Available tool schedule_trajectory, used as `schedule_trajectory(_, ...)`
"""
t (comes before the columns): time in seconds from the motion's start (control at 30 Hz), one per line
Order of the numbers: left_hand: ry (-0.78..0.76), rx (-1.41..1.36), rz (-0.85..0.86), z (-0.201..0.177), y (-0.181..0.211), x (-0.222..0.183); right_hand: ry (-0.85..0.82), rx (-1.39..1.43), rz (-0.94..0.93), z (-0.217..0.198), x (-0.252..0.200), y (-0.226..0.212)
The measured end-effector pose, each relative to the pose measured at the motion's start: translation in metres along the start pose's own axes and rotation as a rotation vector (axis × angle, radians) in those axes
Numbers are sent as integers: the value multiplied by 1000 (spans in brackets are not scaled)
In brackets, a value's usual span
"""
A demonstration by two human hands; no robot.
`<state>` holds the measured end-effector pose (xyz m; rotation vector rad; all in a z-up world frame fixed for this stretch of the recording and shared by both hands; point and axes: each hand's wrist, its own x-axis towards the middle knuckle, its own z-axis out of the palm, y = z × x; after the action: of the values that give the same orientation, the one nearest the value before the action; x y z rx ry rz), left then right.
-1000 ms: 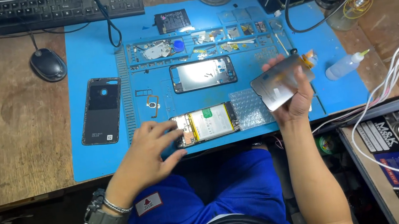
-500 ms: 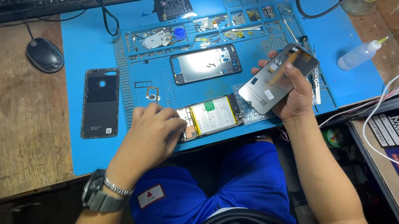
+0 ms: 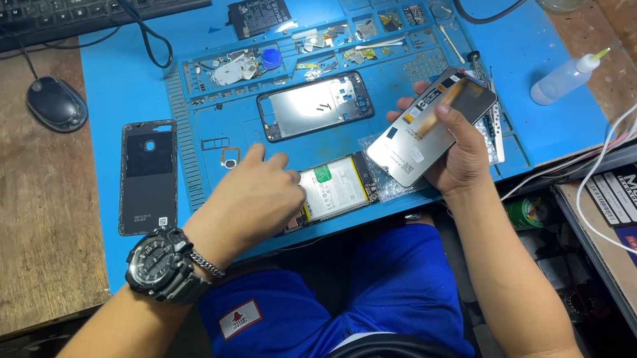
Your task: Connecting a new replacement screen to a mobile phone motherboard and testing the connection
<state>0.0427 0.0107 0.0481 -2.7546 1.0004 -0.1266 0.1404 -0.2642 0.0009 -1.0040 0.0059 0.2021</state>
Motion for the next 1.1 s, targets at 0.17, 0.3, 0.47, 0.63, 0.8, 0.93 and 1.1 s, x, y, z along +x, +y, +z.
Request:
schedule_trajectory(0.17,-45,65,97,-13,2,3,6,-27,-5,3,-3,-3)
schedule_trajectory(0.3,10,166,235,-14,2,-3,3,-22,-6,4,-3,-3)
schedule_trajectory(0.47,128,228,370,10,-6,-11,-11,-5,-22,4,-3,-1)
schedule_trajectory(0.63,203,213,345,15,-6,-17,-8,3,-35,3,-3,-1)
schedule_trajectory(0.8,265,113,52,23,6,-28,-2,1,-14,4,-4,-2)
schedule_trajectory(0.93,323,44,-83,44,27,-32,-9,-10,-14,4,-5,-3)
schedule_trajectory(1.1,299,-99,-242,25,57,-30,2,-30,-17,6,-6,-3)
